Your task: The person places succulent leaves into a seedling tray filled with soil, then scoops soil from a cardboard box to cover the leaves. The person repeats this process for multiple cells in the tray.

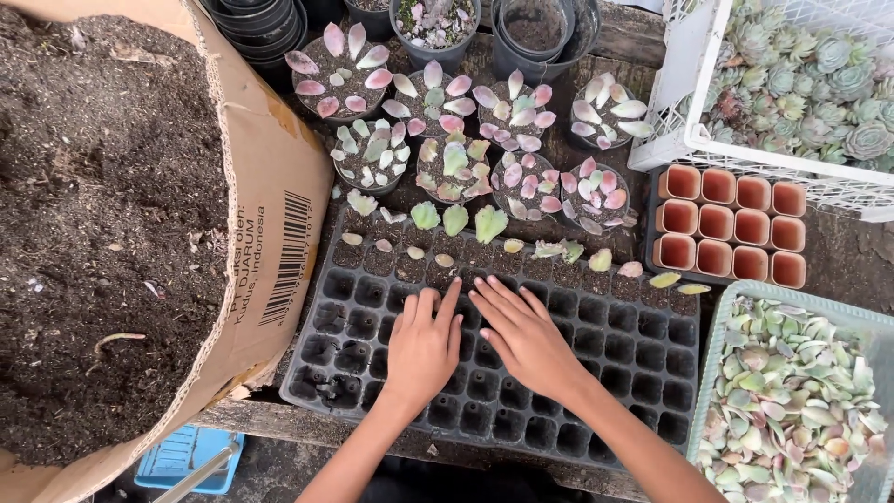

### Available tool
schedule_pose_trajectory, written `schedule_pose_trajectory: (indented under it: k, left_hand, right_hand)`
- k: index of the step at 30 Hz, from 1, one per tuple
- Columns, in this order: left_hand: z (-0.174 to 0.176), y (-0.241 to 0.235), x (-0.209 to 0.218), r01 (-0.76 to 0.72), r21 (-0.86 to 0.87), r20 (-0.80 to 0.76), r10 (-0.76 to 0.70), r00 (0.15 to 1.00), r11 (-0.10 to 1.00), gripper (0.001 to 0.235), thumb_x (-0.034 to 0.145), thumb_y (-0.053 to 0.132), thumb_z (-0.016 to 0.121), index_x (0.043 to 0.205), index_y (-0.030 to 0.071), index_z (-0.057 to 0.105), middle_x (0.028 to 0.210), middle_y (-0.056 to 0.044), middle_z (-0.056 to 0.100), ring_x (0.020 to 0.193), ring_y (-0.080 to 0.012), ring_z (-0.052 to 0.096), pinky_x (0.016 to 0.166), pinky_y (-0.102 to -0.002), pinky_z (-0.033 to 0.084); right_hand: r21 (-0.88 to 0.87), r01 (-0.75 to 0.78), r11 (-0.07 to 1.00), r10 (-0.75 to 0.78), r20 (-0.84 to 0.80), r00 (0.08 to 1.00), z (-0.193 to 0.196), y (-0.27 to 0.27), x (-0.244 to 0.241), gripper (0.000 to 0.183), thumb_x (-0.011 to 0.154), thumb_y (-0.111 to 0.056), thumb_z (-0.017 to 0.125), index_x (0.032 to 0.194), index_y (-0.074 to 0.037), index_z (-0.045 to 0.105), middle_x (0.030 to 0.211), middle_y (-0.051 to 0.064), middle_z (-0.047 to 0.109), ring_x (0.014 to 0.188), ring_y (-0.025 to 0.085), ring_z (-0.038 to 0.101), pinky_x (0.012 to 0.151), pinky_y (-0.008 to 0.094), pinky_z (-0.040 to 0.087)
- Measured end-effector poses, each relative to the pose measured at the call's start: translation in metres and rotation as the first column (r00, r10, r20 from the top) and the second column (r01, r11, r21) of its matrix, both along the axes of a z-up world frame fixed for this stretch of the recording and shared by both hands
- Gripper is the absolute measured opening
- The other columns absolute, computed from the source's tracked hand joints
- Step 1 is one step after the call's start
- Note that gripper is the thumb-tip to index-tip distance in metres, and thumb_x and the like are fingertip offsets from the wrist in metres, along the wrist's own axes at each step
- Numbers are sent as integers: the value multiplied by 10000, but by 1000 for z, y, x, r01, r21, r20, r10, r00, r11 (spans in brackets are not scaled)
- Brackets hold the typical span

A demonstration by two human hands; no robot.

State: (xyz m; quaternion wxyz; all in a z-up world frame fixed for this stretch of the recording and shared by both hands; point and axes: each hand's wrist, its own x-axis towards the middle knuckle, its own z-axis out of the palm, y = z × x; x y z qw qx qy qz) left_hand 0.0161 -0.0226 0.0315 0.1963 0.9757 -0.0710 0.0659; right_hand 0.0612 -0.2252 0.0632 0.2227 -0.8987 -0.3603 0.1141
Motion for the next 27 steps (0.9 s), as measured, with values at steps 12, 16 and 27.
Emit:
schedule_pose_trajectory:
  k: [12, 16, 27]
  left_hand:
    - [-18, -6, 3, -67, 132, 108, 53, 993, 989, 595, 1104, 421, 507, 1629, 141, 503, 1022, -28, 455, 865, -241, 497, 673, -382, 463]
    - [-20, -9, 9, -91, 190, 136, 65, 989, 978, 626, 1104, 474, 499, 1642, 154, 496, 1037, -41, 476, 886, -253, 512, 682, -388, 469]
    - [-25, -12, 6, -148, 198, 249, 96, 964, 969, 599, 1088, 510, 506, 1577, 171, 577, 1022, -39, 496, 872, -253, 523, 661, -378, 462]
  right_hand:
    - [3, 122, 993, -122, 29, 992, -6, 3, -11, 587, 1156, -311, 454, 1722, -197, 348, 1809, 45, 281, 1655, 250, 216, 1274, 598, 134]
    - [7, 142, 990, -142, 11, 990, -7, 6, -11, 579, 1154, -311, 472, 1710, -188, 368, 1807, 41, 286, 1657, 246, 215, 1279, 599, 140]
    - [-67, 167, 984, -165, 28, 986, -10, 11, -11, 607, 1157, -373, 455, 1725, -200, 331, 1828, 7, 226, 1670, 223, 160, 1280, 598, 100]
